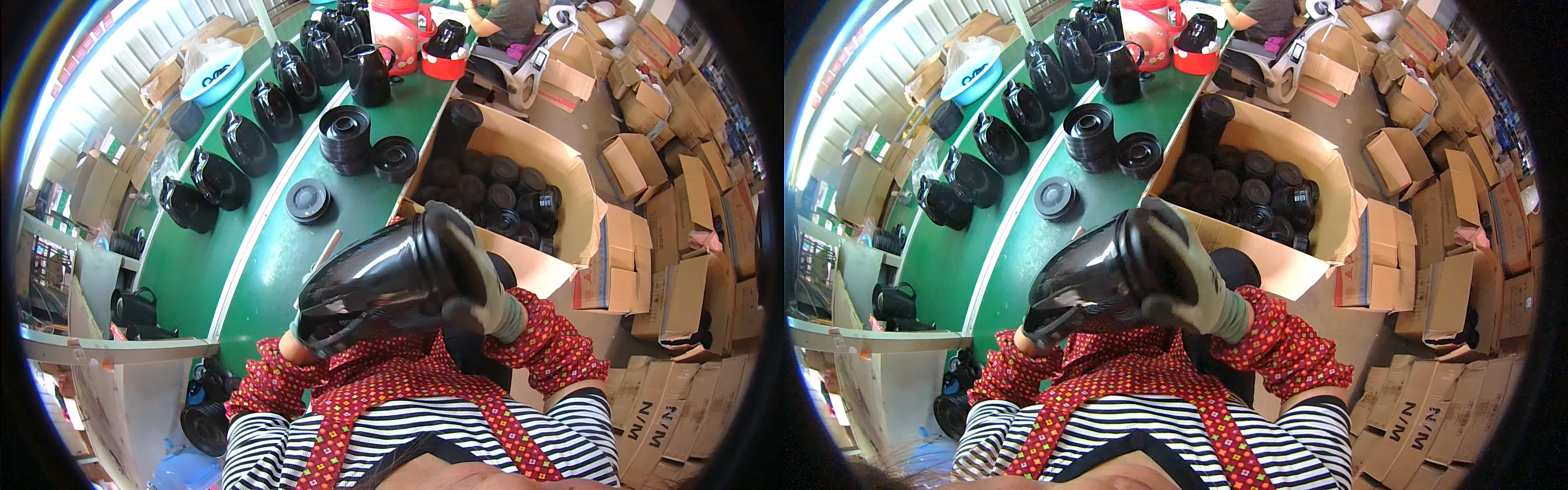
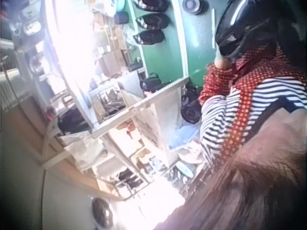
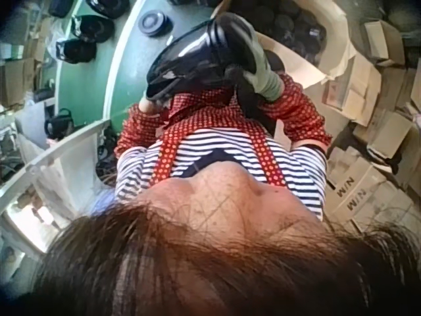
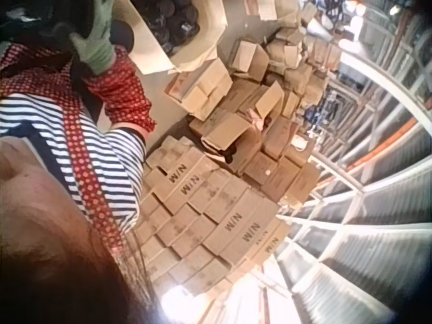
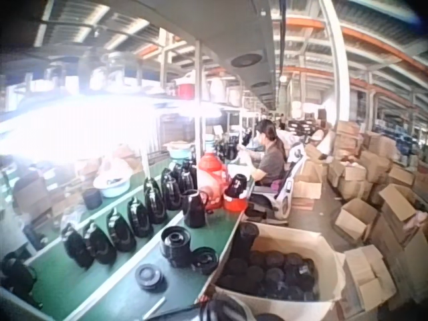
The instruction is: The person repeatedly picks up black kettle bodies and lids from a green workbench, inserts a metal rod into the kettle opening, and places the assembled units into a cardboard box. The process is repeated for multiple units in a continuous assembly-line manner.
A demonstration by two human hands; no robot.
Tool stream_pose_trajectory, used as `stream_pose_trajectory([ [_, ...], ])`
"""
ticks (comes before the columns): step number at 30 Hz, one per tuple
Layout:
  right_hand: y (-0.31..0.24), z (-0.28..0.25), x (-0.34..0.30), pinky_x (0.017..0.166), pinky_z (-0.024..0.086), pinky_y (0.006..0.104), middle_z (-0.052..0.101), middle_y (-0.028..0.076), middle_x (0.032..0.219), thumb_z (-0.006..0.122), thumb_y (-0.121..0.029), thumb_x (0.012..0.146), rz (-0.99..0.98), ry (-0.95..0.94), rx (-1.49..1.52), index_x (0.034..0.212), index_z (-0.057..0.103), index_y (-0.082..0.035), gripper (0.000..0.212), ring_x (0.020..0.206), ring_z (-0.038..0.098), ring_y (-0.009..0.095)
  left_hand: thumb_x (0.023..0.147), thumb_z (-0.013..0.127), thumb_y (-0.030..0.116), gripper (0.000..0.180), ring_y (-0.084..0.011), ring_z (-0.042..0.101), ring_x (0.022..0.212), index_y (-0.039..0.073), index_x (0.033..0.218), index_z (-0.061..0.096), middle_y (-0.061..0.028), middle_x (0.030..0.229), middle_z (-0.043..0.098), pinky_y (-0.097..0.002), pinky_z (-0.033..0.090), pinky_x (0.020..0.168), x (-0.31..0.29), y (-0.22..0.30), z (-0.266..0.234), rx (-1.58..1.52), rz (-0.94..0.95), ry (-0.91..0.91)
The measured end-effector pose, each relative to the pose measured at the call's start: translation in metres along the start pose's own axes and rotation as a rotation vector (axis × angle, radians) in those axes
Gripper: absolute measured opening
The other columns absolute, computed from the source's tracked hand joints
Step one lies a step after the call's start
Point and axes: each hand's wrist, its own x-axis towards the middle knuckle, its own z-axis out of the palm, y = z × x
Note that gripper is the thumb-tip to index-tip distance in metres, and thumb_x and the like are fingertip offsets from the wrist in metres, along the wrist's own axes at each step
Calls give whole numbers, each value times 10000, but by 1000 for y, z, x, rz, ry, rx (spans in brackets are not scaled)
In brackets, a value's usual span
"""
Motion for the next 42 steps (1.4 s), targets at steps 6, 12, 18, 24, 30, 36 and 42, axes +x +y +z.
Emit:
stream_pose_trajectory([
  [6,23,-1,-2,1211,430,390,651,140,1452,414,-654,1104,989,70,925,1486,583,-29,752,1354,593,208,714,946,175,483,-298,722,891,-30,1109,757,-171,1022,714,-375,584,813,16,37,-18,677,580,65],
  [12,10,-3,7,1298,225,451,239,253,1734,574,-580,1047,-23,-57,66,1708,161,-33,952,1607,264,345,826,910,177,613,-219,708,1070,-66,1318,638,-160,1197,739,-379,548,1038,6,15,-26,-65,-23,-172],
  [18,-3,1,-9,1212,410,409,370,143,1699,427,-628,1102,528,46,409,1636,359,-41,795,1443,522,271,763,847,151,412,-276,712,880,-4,1134,757,-115,1016,730,-375,561,786,30,82,-12,730,603,-21],
  [24,9,5,-21,1242,375,453,234,158,1760,567,-702,1002,160,67,384,1671,289,-28,989,1529,416,313,834,850,173,454,-254,730,1009,-13,1224,707,-171,1202,705,-377,592,897,7,1,-35,-7,9,-93],
  [30,9,16,-38,1197,429,426,439,168,1626,589,-617,1041,418,178,652,1664,309,-50,888,1417,524,276,789,855,130,510,-260,748,908,29,1275,739,-114,1056,722,-369,597,860,25,71,-9,495,303,-43],
  [36,-7,20,-43,1242,364,416,338,185,1712,553,-646,1054,583,210,786,1670,269,7,941,1492,458,256,859,830,145,339,-254,712,938,13,1163,759,-109,1104,717,-377,582,846,25,65,-17,319,89,-153],
  [42,-1,44,-59,1267,326,446,329,183,1720,599,-570,1058,-76,271,500,1669,325,-50,848,1558,375,307,915,800,149,443,-230,711,1088,3,1322,702,-124,1257,724,-382,576,990,0,2,-21,-36,-68,-121],
])
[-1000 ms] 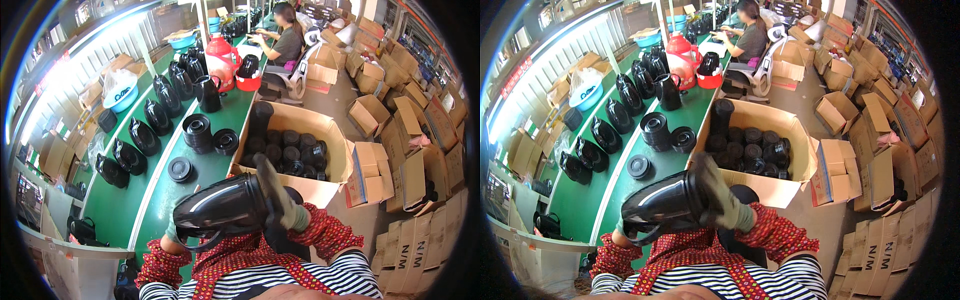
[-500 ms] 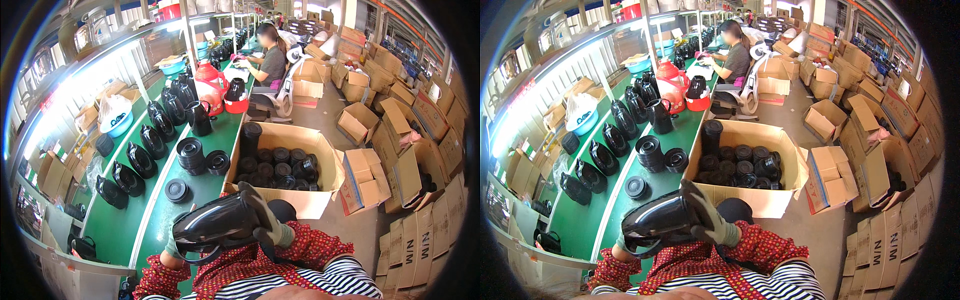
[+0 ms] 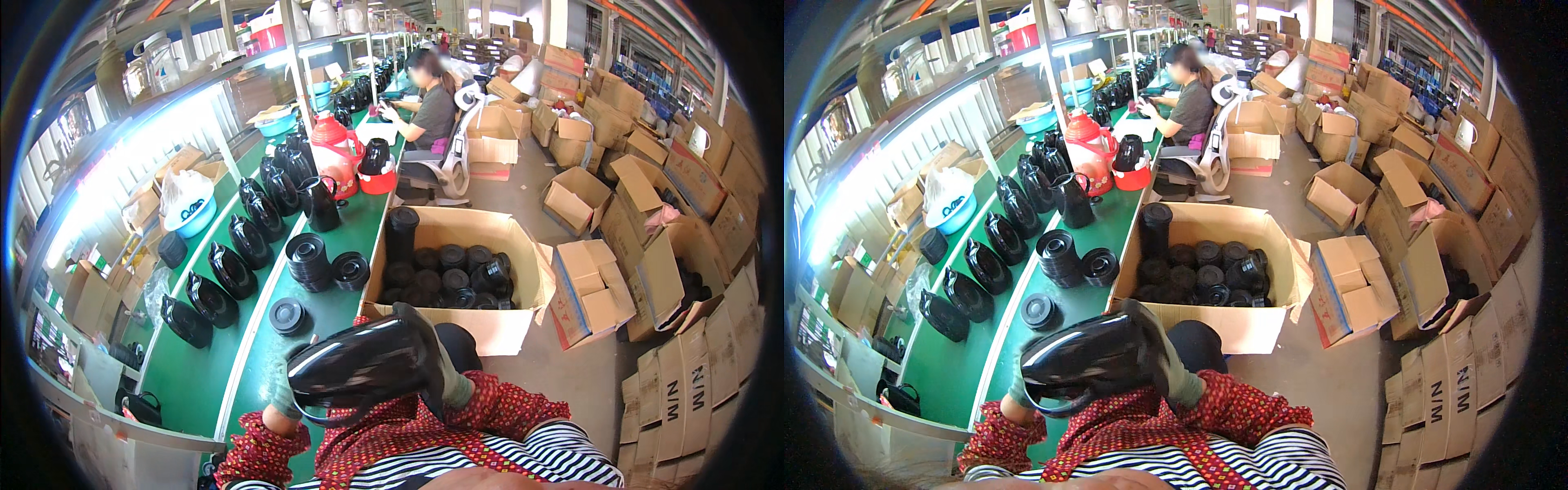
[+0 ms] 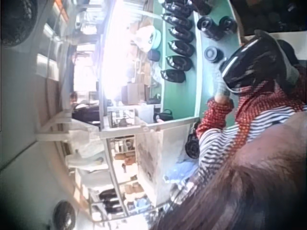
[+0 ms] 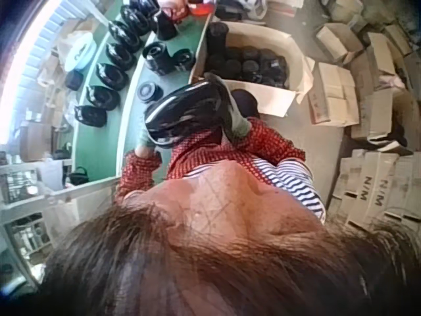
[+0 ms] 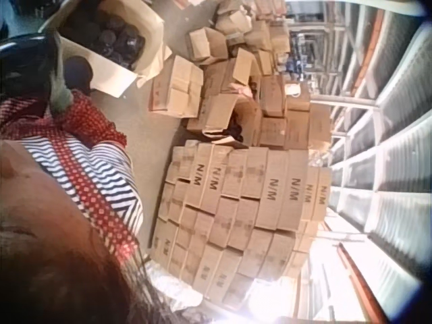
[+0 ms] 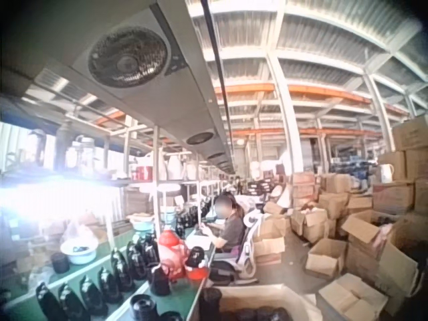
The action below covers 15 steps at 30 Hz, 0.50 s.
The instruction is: The person repeatedly picks up black kettle bodies and lids from a green workbench, inserts a metal rod into the kettle opening, and places the assembled units into a cardboard box. The process is repeated for multiple units in a continuous assembly-line manner.
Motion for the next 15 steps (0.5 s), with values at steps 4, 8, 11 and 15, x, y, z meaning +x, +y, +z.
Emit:
stream_pose_trajectory([
  [4,32,-47,-27,1179,457,458,587,125,1538,537,-602,1076,654,223,421,1534,523,-46,721,1375,584,252,687,876,185,477,-330,675,823,63,1140,786,-134,954,654,-394,561,753,22,113,26,928,677,-231],
  [8,-4,-22,-14,1154,477,402,599,181,1518,516,-529,1109,812,226,509,1507,548,7,669,1303,634,270,779,848,100,354,-237,714,884,-19,1108,791,-114,1015,731,-347,565,836,9,83,16,627,355,-56],
  [11,-33,-2,-5,1247,327,448,301,227,1698,692,-541,970,160,-85,-170,1613,412,11,892,1505,389,351,972,747,108,415,-250,679,1234,-22,1362,688,-126,1352,715,-412,524,1114,-9,4,-1,-504,-233,-175],
  [15,-92,10,30,1264,230,606,234,277,1723,809,-456,840,-374,-589,-931,1647,408,-89,973,1569,258,483,1030,635,341,609,-240,513,1441,57,1549,492,-157,1559,562,-473,385,1232,-11,46,63,-156,-196,-333],
])
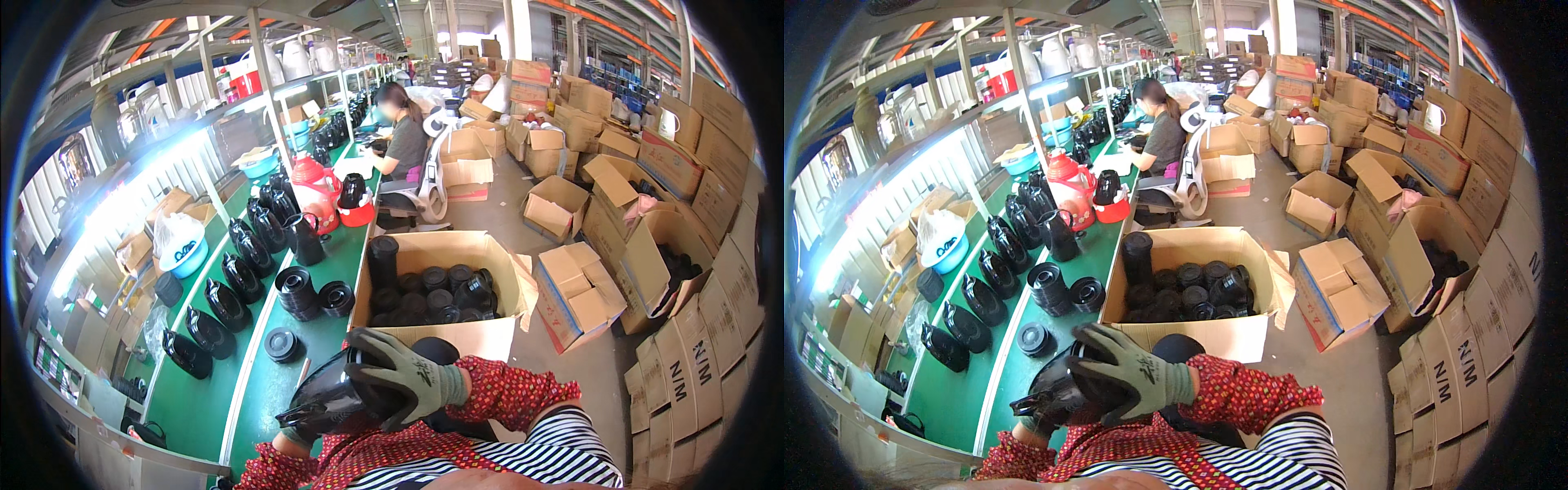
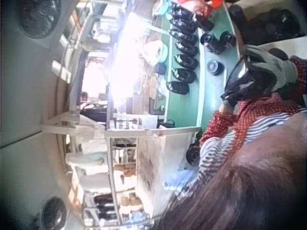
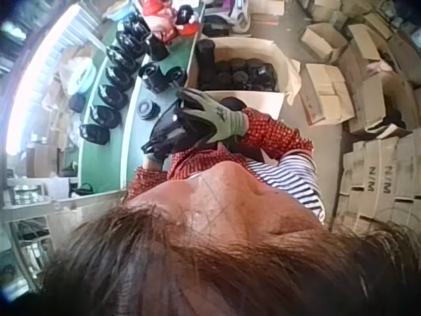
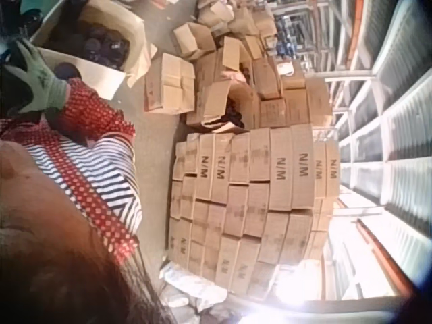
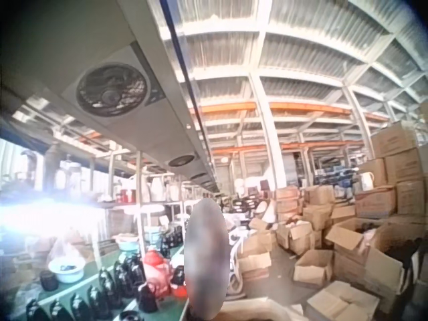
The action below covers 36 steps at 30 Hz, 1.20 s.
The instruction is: The person repeatedly picks up black kettle bodies and lids from a green workbench, inserts a metal rod into the kettle opening, and places the assembled units into a cardboard box. The process is repeated for multiple units in a continuous assembly-line manner.
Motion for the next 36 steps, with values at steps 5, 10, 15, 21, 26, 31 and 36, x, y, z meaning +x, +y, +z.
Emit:
stream_pose_trajectory([
  [5,-6,-3,15,1233,285,608,386,265,1627,818,-380,739,-66,101,18,1569,519,-116,921,1480,372,510,1076,547,439,667,-263,471,1483,77,1617,401,-198,1562,542,-520,352,1253,0,14,11,476,137,-9],
  [10,6,21,-4,1215,364,462,463,191,1578,677,-187,948,230,521,313,1513,541,-59,594,1465,449,343,912,872,292,785,-282,601,1371,10,1547,508,-178,1517,593,-468,493,1161,5,13,-14,63,322,59],
  [15,48,70,-40,1074,509,373,591,97,1402,593,-232,1098,569,789,1002,1513,481,-49,467,1254,607,204,1050,462,711,781,-336,680,1224,39,1434,567,-157,1388,683,-510,530,1109,11,-31,-82,-408,145,286],
  [21,124,156,-104,1003,550,341,700,47,1146,556,-141,1085,956,884,1282,1232,655,-26,212,1086,652,132,863,694,55,201,-332,759,942,39,1046,776,-162,1022,780,-419,588,831,36,-60,-127,679,263,458],
  [26,97,134,-73,1191,425,410,558,166,1534,631,-37,1038,703,676,766,1528,490,17,513,1431,516,252,870,614,142,260,-429,577,1226,59,1097,709,-242,1257,624,-482,478,1045,39,20,-55,1459,521,439],
  [31,46,60,-16,1237,368,454,493,205,1567,782,-55,821,465,-17,342,1572,504,-68,801,1473,462,389,807,804,228,664,-433,657,1165,47,1406,579,-235,1308,615,-479,563,973,50,63,-28,1286,35,80],
  [36,49,41,-16,1202,406,492,529,218,1529,779,-61,786,504,-117,242,1554,544,-102,804,1429,501,431,725,927,220,907,-461,505,1439,119,1533,527,-265,1603,428,-510,451,1155,21,98,-57,1086,439,-6],
])
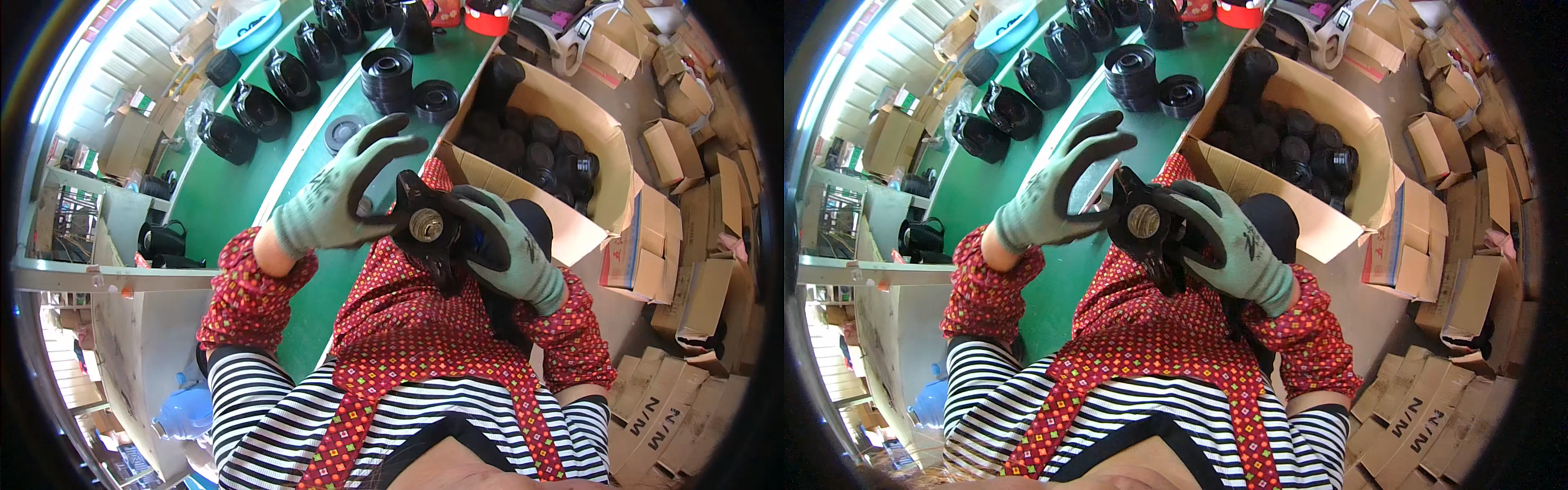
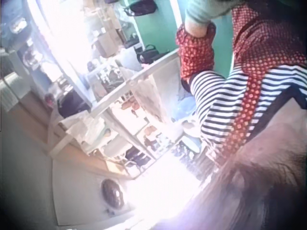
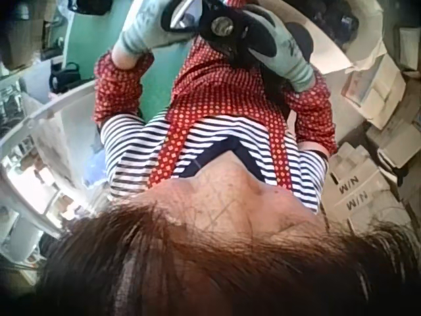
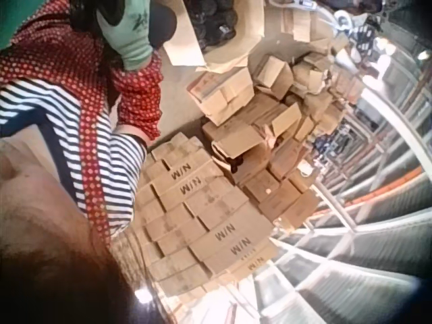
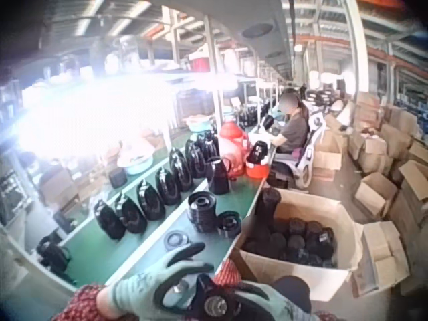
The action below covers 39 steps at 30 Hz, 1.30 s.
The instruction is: The person repeatedly picks up black kettle bodies and lids from a green workbench, inserts a metal rod into the kettle opening, and places the assembled units into a cardboard box. The process is repeated for multiple units in a continuous assembly-line manner.
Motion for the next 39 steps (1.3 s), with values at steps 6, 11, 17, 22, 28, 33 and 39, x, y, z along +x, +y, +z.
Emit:
stream_pose_trajectory([
  [6,-23,-24,16,1176,430,500,503,253,1528,811,-81,756,-14,-168,-149,1483,605,-124,757,1407,514,455,611,989,446,805,-619,153,1576,218,1329,708,-334,1724,195,-683,228,1243,-21,9,35,30,-13,-154],
  [11,-23,-19,13,1148,438,553,483,288,1515,890,-177,689,-9,-224,-327,1357,683,-173,699,1378,518,494,624,992,417,681,-633,140,1575,168,1219,773,-375,1728,110,-687,228,1244,-27,6,71,-27,-14,-32],
  [17,-22,-14,13,1136,442,553,498,286,1500,874,-146,680,-59,-230,-402,1293,709,-178,635,1367,520,486,727,984,181,521,-537,434,1496,73,1188,766,-400,1693,163,-536,393,1223,-25,6,81,-263,9,-8],
  [22,-17,-41,22,1210,395,412,517,177,1541,752,-83,907,349,-64,723,1431,615,8,550,1449,503,295,659,957,305,570,-544,465,1441,61,1138,770,-413,1609,339,-564,416,1195,-29,3,76,-291,137,93],
  [28,81,-18,44,956,569,375,742,118,1234,562,-404,1104,934,39,1320,1301,695,-25,447,1050,700,199,841,787,175,217,-458,479,1454,117,1049,812,-63,1504,551,-636,468,1158,-4,33,130,90,532,223],
  [33,106,-3,39,811,577,295,746,22,986,687,-347,1050,795,228,853,1106,748,-39,319,874,681,113,941,641,260,435,-426,429,1503,133,1353,700,-74,1546,534,-624,372,1241,-18,32,162,-42,753,-75],
  [39,118,8,-14,845,537,273,725,3,970,770,-212,999,533,402,506,1051,712,-17,210,901,641,81,767,816,145,732,-528,424,1465,33,1446,568,-308,1542,449,-566,391,1213,-71,-40,126,-102,-16,93],
])
